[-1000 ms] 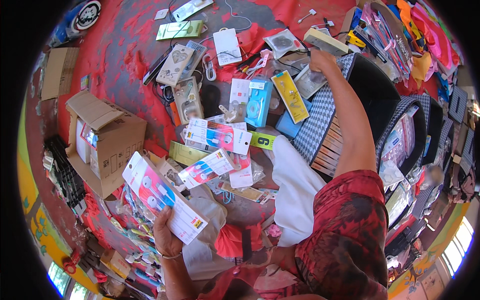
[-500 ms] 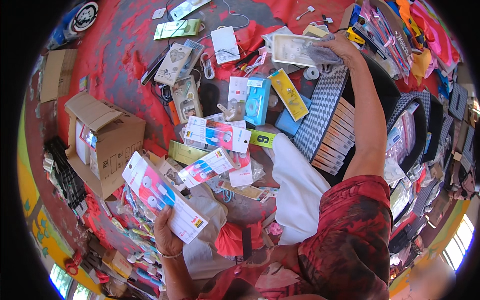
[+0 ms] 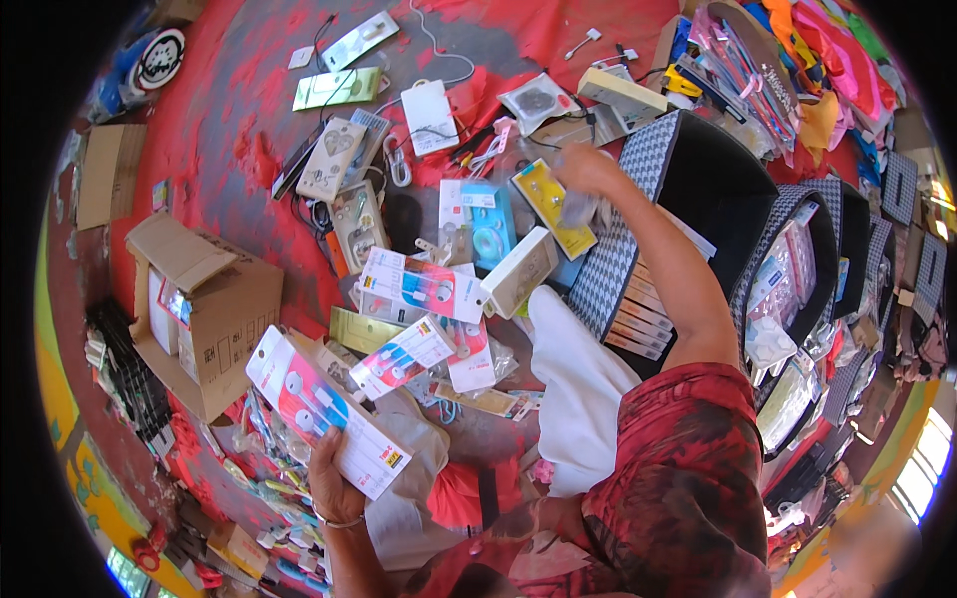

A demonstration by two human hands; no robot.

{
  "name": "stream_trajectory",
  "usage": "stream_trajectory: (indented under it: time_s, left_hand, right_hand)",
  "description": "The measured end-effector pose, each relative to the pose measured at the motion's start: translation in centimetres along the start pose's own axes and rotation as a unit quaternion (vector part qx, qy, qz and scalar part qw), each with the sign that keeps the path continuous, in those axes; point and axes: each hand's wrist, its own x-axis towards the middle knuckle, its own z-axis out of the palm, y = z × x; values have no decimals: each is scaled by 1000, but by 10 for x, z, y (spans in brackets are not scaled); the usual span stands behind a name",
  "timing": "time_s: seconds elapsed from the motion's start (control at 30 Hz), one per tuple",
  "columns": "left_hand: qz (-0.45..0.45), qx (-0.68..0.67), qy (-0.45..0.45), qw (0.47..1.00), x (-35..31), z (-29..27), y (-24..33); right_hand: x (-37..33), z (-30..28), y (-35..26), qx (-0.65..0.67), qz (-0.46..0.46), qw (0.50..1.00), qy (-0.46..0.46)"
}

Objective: The person sits on the floor and wipes the surfaces of small product boxes with a cloth. They pick up each box, wipe it on multiple sides, and place it into a nearby black bin. The person handles several different boxes one at a time.

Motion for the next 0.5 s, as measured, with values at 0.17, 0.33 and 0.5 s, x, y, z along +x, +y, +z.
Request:
stream_trajectory:
  time_s: [0.17,0.33,0.5]
  left_hand:
    - [-7,-3,2,1000,4,-1,-1]
    - [-13,9,0,1000,9,3,-1]
    - [-10,19,-11,1000,14,7,2]
  right_hand:
    - [45,-56,42,39,188,935,297]
    - [80,-43,66,13,224,951,213]
    - [91,-11,69,-1,193,937,291]
